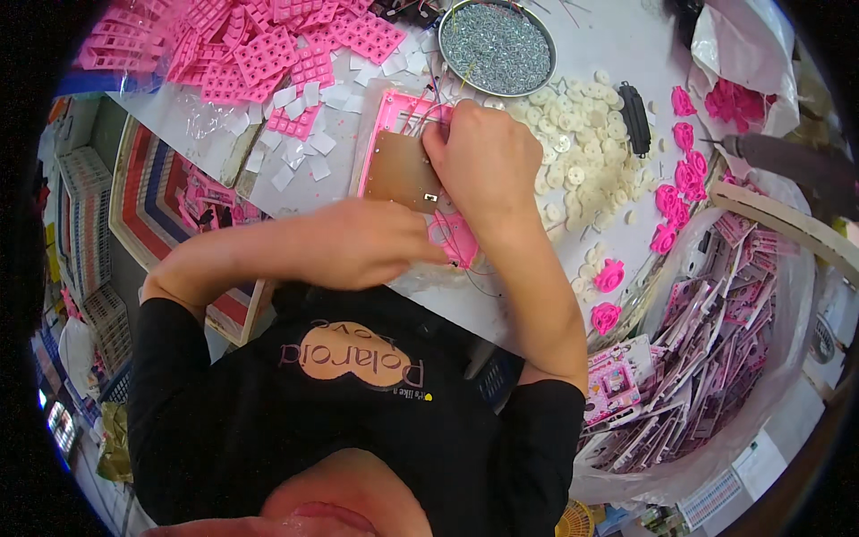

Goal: Assembling a pink toy electronic device by installing buttons, a circuit board, and securing components with an electric screwdriver.

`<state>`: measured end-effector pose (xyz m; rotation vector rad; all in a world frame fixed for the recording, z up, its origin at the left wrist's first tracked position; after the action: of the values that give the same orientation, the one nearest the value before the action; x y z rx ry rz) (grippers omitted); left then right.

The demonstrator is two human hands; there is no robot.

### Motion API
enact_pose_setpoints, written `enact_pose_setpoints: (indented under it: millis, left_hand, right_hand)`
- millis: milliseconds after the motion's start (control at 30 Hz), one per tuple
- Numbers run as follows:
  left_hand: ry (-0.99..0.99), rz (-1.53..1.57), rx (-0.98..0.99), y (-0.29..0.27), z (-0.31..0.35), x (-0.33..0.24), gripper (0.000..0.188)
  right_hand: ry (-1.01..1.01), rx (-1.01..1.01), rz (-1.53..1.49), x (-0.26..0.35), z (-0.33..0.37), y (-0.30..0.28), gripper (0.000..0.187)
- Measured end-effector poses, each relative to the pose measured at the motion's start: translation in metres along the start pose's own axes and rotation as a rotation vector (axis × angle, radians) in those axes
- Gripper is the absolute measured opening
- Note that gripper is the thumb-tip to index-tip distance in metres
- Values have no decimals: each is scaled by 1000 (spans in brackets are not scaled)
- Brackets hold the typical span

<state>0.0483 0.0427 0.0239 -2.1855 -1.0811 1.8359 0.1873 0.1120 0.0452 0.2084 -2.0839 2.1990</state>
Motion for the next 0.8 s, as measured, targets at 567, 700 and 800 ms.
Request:
enact_pose_setpoints:
  millis: [567,700,800]
  left_hand:
    - [-269,-419,-572,-71,-38,63,10]
    - [-153,-461,-511,-75,-38,55,12]
    - [-93,-509,-464,-70,-41,54,15]
  right_hand:
    - [-543,-316,-338,13,38,2,19]
    - [-664,-72,-565,-2,42,0,31]
    - [-358,-523,-364,-10,39,-26,30]
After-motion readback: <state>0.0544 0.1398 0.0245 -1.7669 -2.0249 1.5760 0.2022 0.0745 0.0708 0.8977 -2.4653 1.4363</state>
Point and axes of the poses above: each hand's wrist, its own z-axis away from the middle knuckle, its own y-axis out of the palm, x = y × z, the point moved 5 cm from there along -z, towards the middle knuckle, and after that the axes turned 4 degrees about z, right-handed, at the moved point
